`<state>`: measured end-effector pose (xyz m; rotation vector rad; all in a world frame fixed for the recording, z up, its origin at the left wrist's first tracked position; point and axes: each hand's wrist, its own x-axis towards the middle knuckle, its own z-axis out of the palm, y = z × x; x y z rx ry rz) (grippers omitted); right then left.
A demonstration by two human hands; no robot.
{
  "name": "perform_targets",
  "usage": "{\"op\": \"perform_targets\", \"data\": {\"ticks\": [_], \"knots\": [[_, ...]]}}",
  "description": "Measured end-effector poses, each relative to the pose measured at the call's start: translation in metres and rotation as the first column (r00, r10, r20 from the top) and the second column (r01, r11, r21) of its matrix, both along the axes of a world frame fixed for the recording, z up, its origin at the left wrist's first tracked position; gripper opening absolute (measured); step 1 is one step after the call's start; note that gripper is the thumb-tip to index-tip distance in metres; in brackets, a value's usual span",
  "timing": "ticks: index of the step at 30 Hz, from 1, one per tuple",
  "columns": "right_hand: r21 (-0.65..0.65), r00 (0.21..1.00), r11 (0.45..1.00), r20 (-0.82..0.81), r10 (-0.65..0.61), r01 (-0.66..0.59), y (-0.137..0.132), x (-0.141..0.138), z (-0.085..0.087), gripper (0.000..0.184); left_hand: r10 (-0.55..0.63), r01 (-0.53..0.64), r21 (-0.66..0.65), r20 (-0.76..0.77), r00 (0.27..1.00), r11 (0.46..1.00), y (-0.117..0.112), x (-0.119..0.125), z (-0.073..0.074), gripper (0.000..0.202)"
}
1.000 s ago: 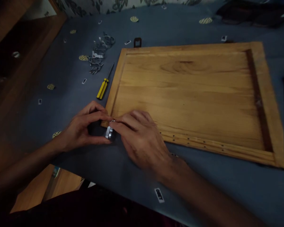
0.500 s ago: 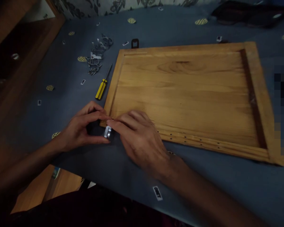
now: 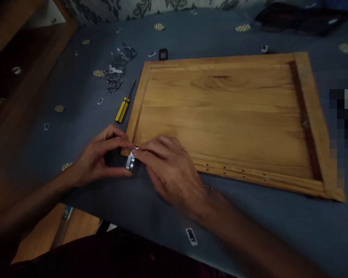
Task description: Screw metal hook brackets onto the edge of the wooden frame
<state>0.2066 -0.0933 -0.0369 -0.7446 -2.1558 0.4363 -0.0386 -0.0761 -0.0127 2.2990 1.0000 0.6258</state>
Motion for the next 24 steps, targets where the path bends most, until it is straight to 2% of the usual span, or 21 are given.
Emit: {"op": "perform_targets", "data": {"ticks": [8, 12, 15, 24], "knots": [[-0.056, 0.997, 0.997, -0.062, -0.046, 0.043, -0.0023, 0.0003, 0.0072, 0.037, 0.005, -0.005, 0.000, 0.022, 1.000, 1.000, 0.0001, -0.0006, -0.0018, 0.048], [-0.098, 0.991, 0.988, -0.044, -0.123, 0.118, -0.0032, 0.0011, 0.0090, 0.037, 0.010, -0.010, 0.013, 0.015, 1.000, 1.000, 0.0008, -0.0017, -0.0029, 0.050], [-0.112, 0.990, 0.985, -0.048, -0.133, 0.127, -0.0031, 0.0013, 0.0076, 0.036, 0.021, -0.021, 0.022, 0.002, 1.000, 1.000, 0.0013, -0.0022, -0.0035, 0.050], [-0.037, 0.995, 0.995, -0.011, -0.095, 0.094, -0.0016, -0.0003, 0.0056, 0.028, 0.022, -0.023, 0.033, 0.017, 1.000, 0.999, 0.0009, -0.0020, -0.0058, 0.053]]}}
